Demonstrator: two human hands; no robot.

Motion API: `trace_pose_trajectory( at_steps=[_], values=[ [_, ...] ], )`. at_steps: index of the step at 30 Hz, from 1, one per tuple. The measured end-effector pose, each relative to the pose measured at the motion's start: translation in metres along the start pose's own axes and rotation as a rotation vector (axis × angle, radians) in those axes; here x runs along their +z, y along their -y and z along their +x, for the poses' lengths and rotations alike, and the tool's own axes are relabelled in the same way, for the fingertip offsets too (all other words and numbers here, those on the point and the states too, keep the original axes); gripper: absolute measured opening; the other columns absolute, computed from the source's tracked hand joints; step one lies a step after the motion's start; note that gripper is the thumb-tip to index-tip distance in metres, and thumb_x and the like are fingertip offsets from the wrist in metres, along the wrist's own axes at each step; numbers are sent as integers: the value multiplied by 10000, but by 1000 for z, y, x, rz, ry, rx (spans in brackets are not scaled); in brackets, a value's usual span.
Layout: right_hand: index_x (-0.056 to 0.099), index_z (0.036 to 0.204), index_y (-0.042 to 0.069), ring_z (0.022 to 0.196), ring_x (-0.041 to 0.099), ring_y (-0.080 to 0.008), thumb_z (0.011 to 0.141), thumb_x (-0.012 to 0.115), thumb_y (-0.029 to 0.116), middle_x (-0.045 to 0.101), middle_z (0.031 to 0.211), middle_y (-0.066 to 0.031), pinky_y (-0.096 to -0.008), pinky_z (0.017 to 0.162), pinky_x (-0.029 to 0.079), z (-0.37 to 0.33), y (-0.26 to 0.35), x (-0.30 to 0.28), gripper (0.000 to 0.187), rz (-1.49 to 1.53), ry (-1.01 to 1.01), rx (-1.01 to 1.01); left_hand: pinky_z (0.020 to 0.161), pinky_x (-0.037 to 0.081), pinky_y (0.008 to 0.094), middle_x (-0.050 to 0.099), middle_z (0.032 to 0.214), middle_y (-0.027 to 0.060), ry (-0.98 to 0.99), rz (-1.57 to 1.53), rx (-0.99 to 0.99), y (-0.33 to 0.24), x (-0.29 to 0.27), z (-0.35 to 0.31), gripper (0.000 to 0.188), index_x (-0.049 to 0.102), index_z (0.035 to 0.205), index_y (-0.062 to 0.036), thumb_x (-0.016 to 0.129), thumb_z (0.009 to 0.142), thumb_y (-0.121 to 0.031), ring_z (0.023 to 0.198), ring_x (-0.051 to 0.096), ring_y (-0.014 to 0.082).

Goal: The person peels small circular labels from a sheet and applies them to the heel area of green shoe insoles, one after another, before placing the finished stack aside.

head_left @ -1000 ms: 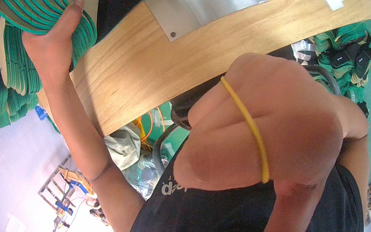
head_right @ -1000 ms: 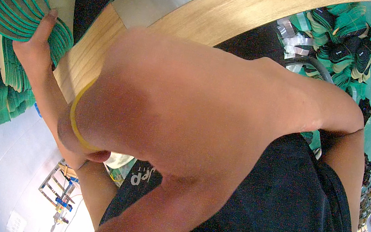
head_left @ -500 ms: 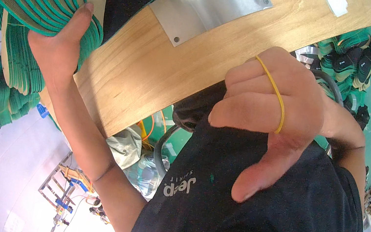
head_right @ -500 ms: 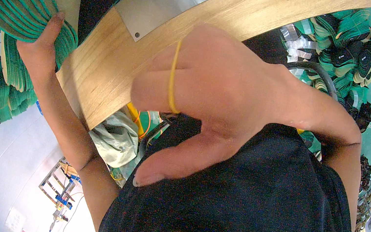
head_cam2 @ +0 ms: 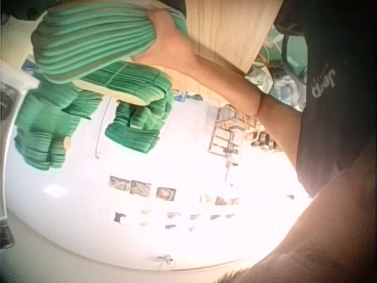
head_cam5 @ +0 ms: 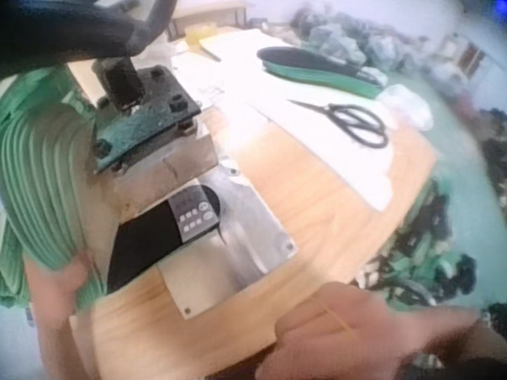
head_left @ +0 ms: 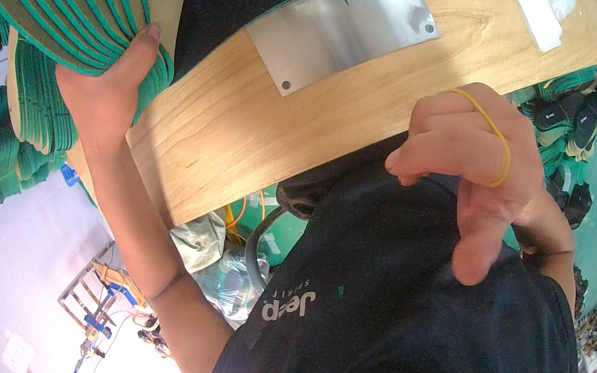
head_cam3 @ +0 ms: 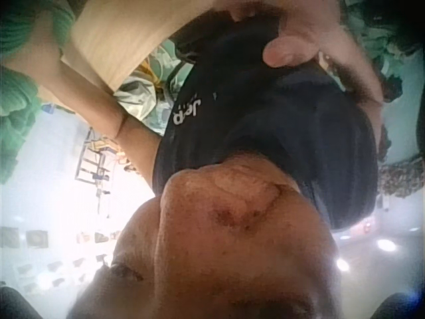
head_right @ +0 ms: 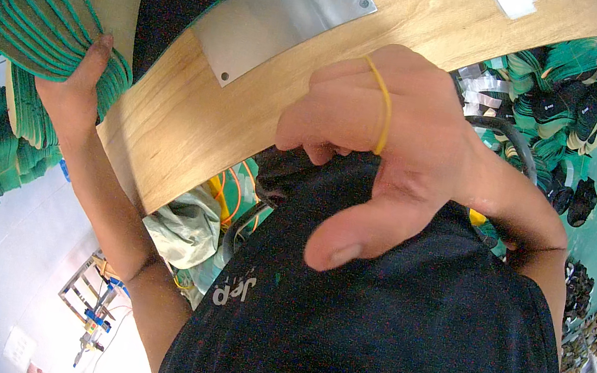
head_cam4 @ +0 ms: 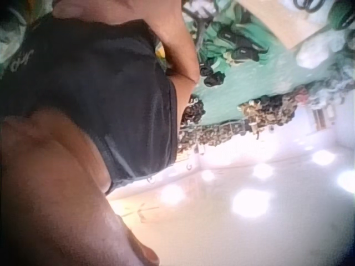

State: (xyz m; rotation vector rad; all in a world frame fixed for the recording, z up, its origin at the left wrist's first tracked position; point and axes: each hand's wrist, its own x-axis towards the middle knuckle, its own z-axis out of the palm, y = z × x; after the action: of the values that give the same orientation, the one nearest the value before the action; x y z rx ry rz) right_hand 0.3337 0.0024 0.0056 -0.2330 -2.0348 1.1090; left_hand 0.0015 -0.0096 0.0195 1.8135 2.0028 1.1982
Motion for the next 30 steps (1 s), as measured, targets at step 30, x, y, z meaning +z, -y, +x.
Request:
trace_pose_trajectory(
  at_steps=[30],
  values=[
    [620, 963, -66, 580, 581, -181, 762, 295, 903, 622, 659, -104, -266, 504, 433, -18, 19, -15, 1042, -64, -118, 71, 826, 504, 299, 717, 953, 85, 40, -10, -95, -1, 0, -3, 367, 687, 1015, 15, 811, 725, -173, 854, 650, 146]
  ],
)
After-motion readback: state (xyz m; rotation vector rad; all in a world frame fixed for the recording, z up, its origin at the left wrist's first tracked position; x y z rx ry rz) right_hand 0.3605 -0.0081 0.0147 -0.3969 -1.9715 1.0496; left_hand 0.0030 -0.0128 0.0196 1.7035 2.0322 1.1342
